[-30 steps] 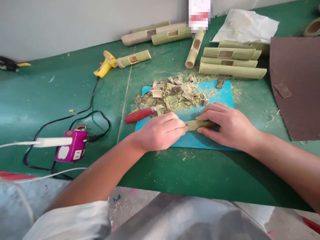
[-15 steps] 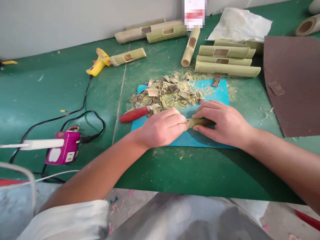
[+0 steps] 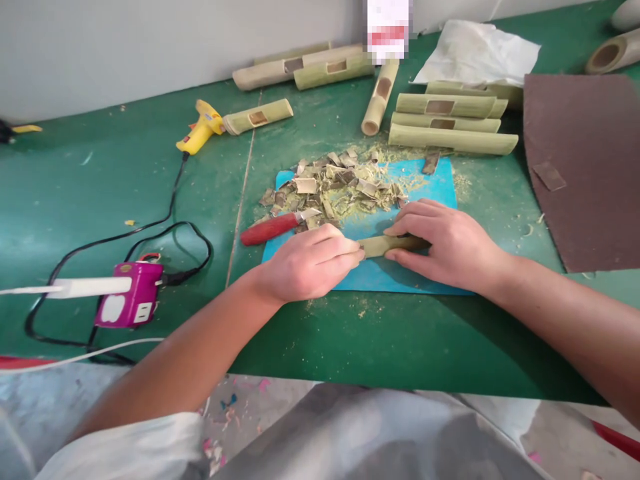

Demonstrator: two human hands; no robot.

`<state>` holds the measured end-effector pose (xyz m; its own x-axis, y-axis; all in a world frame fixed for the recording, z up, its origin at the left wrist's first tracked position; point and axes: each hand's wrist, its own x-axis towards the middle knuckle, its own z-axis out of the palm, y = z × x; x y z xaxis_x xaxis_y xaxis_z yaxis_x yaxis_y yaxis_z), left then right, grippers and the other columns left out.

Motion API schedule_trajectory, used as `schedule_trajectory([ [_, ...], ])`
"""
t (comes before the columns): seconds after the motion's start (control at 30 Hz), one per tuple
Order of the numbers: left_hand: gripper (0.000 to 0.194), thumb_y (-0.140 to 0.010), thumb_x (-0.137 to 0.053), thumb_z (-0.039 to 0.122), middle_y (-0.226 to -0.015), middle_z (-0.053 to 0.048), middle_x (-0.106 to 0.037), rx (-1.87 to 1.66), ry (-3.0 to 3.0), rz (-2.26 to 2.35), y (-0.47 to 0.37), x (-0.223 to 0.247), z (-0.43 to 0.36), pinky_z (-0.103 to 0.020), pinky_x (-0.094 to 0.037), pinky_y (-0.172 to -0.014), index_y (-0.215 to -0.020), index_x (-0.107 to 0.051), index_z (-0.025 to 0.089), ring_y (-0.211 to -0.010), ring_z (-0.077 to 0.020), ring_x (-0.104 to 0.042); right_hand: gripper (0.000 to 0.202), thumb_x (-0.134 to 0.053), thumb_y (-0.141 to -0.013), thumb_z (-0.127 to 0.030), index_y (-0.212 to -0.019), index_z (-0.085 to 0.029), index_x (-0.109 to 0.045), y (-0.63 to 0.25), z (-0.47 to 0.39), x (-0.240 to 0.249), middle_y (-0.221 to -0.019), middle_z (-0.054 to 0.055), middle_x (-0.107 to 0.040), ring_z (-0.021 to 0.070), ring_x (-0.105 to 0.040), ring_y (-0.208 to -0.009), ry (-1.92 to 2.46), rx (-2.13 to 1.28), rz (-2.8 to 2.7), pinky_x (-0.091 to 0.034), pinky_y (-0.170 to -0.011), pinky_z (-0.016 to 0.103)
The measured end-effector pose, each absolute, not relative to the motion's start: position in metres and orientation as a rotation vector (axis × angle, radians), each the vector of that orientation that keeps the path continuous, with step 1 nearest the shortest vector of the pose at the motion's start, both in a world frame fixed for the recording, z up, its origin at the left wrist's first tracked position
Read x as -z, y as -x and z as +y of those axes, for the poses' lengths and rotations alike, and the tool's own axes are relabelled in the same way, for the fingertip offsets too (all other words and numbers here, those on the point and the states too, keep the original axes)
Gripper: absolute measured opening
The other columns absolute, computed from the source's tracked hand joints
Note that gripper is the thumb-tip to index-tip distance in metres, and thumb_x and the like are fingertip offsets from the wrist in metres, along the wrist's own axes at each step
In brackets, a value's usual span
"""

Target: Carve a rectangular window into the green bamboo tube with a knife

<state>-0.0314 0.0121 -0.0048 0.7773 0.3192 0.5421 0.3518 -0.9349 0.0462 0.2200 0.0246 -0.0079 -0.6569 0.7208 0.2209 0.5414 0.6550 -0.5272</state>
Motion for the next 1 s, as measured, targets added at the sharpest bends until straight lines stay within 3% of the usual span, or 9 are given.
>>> schedule_trajectory([
  [0.2,0.01,-0.092,-0.061,0.016,-0.09,-0.002,-0.072,0.827,2.824,-0.573,0.034,0.006,0.016,-0.027,-0.054,-0.071,-0.101,-0.063,0.018,-0.079,-0.0138,-0.064,0.035,-0.062,-0.085,-0.042,-0.107,-0.015,-0.066,-0.234,0.021,-0.002,-0.106,0.012,-0.066,0.0267,-0.058,-0.099,1.07,-0.256,-2.56,-0.046,-0.082,0.039],
  [0.33,0.013,-0.089,-0.065,0.018,-0.093,-0.003,-0.072,0.859,2.829,-0.603,0.036,0.008,0.02,-0.028,-0.054,-0.072,-0.102,-0.064,0.018,-0.081,-0.0148,-0.065,0.024,-0.053,-0.09,-0.032,-0.097,-0.015,-0.068,-0.247,0.018,-0.012,-0.091,0.01,-0.064,0.024,-0.057,-0.087,1.248,-0.011,-2.784,-0.04,-0.074,0.036],
  [0.53,0.007,-0.09,-0.065,0.018,-0.075,0.0,-0.065,1.043,2.628,-0.96,0.035,0.011,0.018,-0.024,-0.051,-0.065,-0.095,-0.069,0.021,-0.067,-0.0108,-0.059,0.023,-0.055,-0.088,-0.038,-0.084,-0.018,-0.065,-0.237,0.002,-0.007,-0.084,0.006,-0.063,0.0192,-0.057,-0.076,1.33,-0.07,-2.696,-0.035,-0.061,0.031],
  [0.67,0.007,-0.091,-0.063,0.016,-0.08,-0.001,-0.07,1.158,2.62,-1.151,0.031,0.014,0.021,-0.023,-0.053,-0.07,-0.093,-0.069,0.018,-0.072,-0.0108,-0.064,0.025,-0.056,-0.087,-0.042,-0.082,-0.018,-0.062,-0.222,-0.019,-0.002,-0.074,0.003,-0.061,0.0154,-0.053,-0.06,1.522,-0.081,-2.593,-0.028,-0.051,0.029],
  [0.83,0.008,-0.088,-0.068,0.021,-0.086,-0.003,-0.072,1.281,2.72,-1.354,0.028,0.014,0.023,-0.023,-0.056,-0.069,-0.093,-0.07,0.016,-0.069,-0.0102,-0.065,0.029,-0.054,-0.087,-0.035,-0.106,-0.016,-0.062,-0.214,-0.032,-0.003,-0.083,0.003,-0.068,0.0164,-0.057,-0.058,1.512,-0.095,-2.535,-0.027,-0.048,0.03],
  [1.0,0.014,-0.081,-0.075,0.019,-0.085,-0.002,-0.07,1.388,2.776,-1.568,0.019,0.013,0.016,-0.021,-0.057,-0.067,-0.093,-0.069,0.015,-0.067,-0.0096,-0.065,0.038,-0.052,-0.088,-0.03,-0.122,-0.015,-0.057,-0.211,-0.034,0.001,-0.091,0.004,-0.073,0.0182,-0.064,-0.063,1.435,-0.136,-2.476,-0.034,-0.048,0.03],
])
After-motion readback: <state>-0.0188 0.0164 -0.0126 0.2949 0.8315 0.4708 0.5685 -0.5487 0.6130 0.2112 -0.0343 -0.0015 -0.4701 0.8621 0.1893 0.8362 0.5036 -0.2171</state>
